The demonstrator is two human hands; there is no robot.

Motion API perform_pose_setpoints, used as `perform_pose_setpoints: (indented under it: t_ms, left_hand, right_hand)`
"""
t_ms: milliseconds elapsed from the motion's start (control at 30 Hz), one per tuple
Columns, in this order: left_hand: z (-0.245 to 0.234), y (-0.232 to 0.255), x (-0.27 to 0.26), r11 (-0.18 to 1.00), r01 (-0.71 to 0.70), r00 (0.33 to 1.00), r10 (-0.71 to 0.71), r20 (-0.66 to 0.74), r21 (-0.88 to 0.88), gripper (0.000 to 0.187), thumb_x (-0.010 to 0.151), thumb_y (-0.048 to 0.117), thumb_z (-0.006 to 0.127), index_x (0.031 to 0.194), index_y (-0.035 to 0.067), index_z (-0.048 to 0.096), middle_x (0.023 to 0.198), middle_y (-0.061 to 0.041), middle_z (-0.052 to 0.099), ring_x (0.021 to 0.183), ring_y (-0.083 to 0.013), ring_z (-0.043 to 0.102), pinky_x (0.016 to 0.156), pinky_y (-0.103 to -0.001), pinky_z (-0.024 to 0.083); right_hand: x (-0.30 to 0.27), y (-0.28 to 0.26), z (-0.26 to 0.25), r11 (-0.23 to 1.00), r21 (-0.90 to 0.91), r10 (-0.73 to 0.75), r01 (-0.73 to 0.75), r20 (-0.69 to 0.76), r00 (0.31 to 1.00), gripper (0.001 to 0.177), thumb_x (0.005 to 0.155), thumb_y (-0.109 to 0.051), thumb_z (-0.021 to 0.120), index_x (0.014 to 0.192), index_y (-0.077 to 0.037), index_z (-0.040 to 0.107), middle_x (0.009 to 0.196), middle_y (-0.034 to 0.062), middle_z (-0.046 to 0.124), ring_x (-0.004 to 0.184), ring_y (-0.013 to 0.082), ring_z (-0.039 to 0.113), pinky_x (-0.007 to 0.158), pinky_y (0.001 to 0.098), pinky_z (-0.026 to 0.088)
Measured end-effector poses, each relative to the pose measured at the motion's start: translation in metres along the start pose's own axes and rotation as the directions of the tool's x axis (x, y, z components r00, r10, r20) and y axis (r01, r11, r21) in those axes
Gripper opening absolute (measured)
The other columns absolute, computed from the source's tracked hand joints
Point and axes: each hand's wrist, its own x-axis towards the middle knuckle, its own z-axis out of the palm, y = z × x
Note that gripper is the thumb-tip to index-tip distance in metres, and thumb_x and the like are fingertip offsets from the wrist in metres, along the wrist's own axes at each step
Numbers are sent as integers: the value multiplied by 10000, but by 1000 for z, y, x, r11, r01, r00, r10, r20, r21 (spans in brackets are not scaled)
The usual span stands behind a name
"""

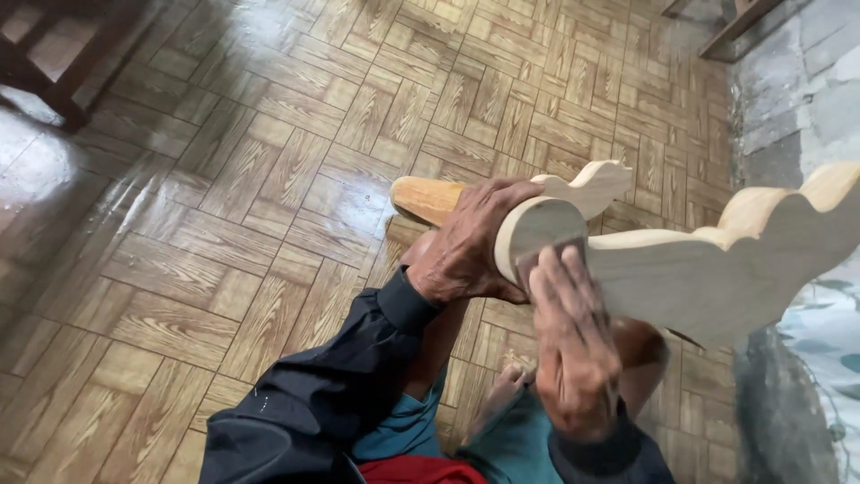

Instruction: The person sits on the floor and sands a carved wooden piece using a sanding block. They hold the piece with one hand and rub the sanding block over the curved surfaces and edges, flipping the piece to work on different sides.

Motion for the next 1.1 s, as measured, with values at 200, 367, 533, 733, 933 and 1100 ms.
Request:
perform_pose_setpoints:
  t_ms: [200,367,533,733,933,1100]
  left_hand:
    - [26,-11,-6,993,58,988,-71,-135,-100,852,833,603,746,1539,228,455,1426,-63,587,1301,-296,601,1121,-419,442]
    - [54,-58,-17,996,49,985,-60,-162,-71,1117,621,681,862,1545,208,449,1418,-86,569,1328,-310,564,1139,-424,402]
    - [28,-24,-1,998,3,992,-11,-129,-59,1127,559,525,906,1517,133,462,1372,-168,599,1319,-369,576,1133,-481,412]
    - [22,-29,-2,994,41,994,-50,-95,-99,1055,668,581,867,1539,180,428,1396,-120,568,1330,-335,567,1126,-478,424]
    - [12,-21,11,997,45,998,-47,-34,-55,921,715,399,860,1519,199,458,1275,-174,621,1201,-410,607,1039,-496,465]
    - [8,-20,8,992,95,988,-83,134,-84,891,681,326,820,1488,184,470,1232,-191,667,1166,-449,631,1011,-518,484]
  right_hand:
    - [14,16,19,989,-89,-123,117,-71,990,297,1041,-104,544,1231,12,740,1371,207,678,1341,393,605,1205,476,415]
    - [-7,-7,10,995,-45,-86,87,15,996,301,1051,-109,509,1239,5,715,1399,185,663,1359,376,592,1200,455,404]
    - [35,16,11,996,-40,-87,85,-61,994,296,1064,-70,532,1265,61,705,1390,243,651,1354,406,577,1190,469,408]
    - [11,26,-8,990,-72,-111,120,121,986,355,1075,-79,481,1366,81,605,1472,300,548,1414,466,475,1216,515,353]
    - [10,22,11,992,-74,-108,105,-40,993,328,1058,-98,512,1274,66,696,1409,261,630,1359,438,564,1184,496,420]
    - [13,24,-2,993,-120,-24,15,-74,997,384,1121,-111,428,1334,98,670,1414,309,620,1362,444,559,1181,490,430]
